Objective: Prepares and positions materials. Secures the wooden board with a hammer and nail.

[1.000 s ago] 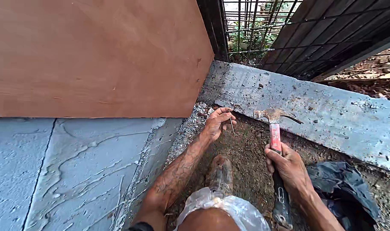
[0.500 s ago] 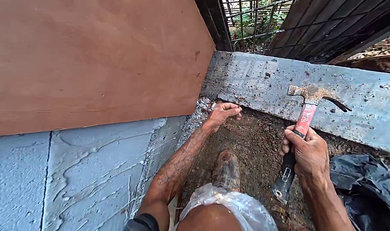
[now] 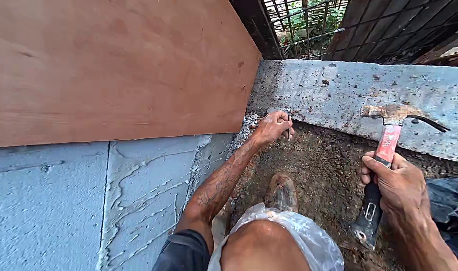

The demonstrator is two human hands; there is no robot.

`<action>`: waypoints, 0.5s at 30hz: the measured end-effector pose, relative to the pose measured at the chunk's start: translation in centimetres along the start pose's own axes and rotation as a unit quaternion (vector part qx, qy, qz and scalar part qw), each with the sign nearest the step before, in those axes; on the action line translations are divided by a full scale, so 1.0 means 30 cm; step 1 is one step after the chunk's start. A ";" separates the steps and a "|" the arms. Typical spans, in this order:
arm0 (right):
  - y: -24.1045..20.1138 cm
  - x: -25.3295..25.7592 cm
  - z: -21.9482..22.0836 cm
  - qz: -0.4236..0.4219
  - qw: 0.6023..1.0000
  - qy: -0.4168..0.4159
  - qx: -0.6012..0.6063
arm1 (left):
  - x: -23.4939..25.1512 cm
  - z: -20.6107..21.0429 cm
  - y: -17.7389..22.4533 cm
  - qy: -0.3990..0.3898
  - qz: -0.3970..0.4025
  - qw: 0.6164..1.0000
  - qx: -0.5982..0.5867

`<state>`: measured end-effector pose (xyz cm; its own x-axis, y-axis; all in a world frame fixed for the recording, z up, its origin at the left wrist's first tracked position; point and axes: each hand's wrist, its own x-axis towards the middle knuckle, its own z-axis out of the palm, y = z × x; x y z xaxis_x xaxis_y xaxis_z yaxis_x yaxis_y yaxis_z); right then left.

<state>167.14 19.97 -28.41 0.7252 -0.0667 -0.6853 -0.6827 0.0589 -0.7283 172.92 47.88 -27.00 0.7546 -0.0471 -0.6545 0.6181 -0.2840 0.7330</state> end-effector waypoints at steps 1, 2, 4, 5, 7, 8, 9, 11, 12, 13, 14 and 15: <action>-0.009 -0.002 -0.006 -0.009 1.000 -0.001 -0.006 | -0.019 -0.021 0.057 -0.004 0.018 0.999 0.045; -0.021 -0.005 -0.011 -0.015 1.000 -0.002 -0.012 | -0.039 -0.048 0.123 0.000 0.039 0.995 0.090; -0.039 -0.013 -0.019 -0.025 1.000 -0.002 -0.015 | -0.084 -0.119 0.262 0.023 0.089 0.984 0.150; -0.049 -0.015 -0.021 -0.029 0.999 -0.002 -0.013 | -0.111 -0.161 0.341 0.034 0.115 0.977 0.177; -0.064 -0.020 -0.026 -0.039 0.999 -0.007 -0.009 | -0.177 -0.246 0.504 0.054 0.154 0.946 0.280; -0.071 -0.022 -0.028 -0.041 0.999 -0.008 -0.006 | -0.214 -0.282 0.584 0.068 0.161 0.917 0.358; -0.075 -0.024 -0.029 -0.042 0.999 -0.011 -0.003 | -0.251 -0.310 0.658 0.090 0.160 0.875 0.447; -0.082 -0.030 -0.023 -0.042 0.999 -0.018 0.003 | -0.332 -0.337 0.776 0.127 0.127 0.782 0.597; -0.087 -0.032 -0.019 -0.043 0.999 -0.022 0.006 | -0.369 -0.344 0.827 0.138 0.104 0.742 0.648; -0.091 -0.035 -0.018 -0.043 0.999 -0.027 0.008 | -0.401 -0.351 0.865 0.144 0.080 0.714 0.680; -0.093 -0.036 -0.015 -0.041 0.999 -0.035 0.010 | -0.432 -0.359 0.892 0.148 0.064 0.693 0.702; -0.096 -0.035 -0.011 -0.042 0.998 -0.043 0.010 | -0.463 -0.369 0.919 0.153 0.052 0.674 0.721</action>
<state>168.32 19.55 -25.59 0.7857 0.0130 -0.6184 -0.6174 0.0770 -0.7828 181.91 51.29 4.36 0.9239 -0.0018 -0.3827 -0.1319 -0.9403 -0.3139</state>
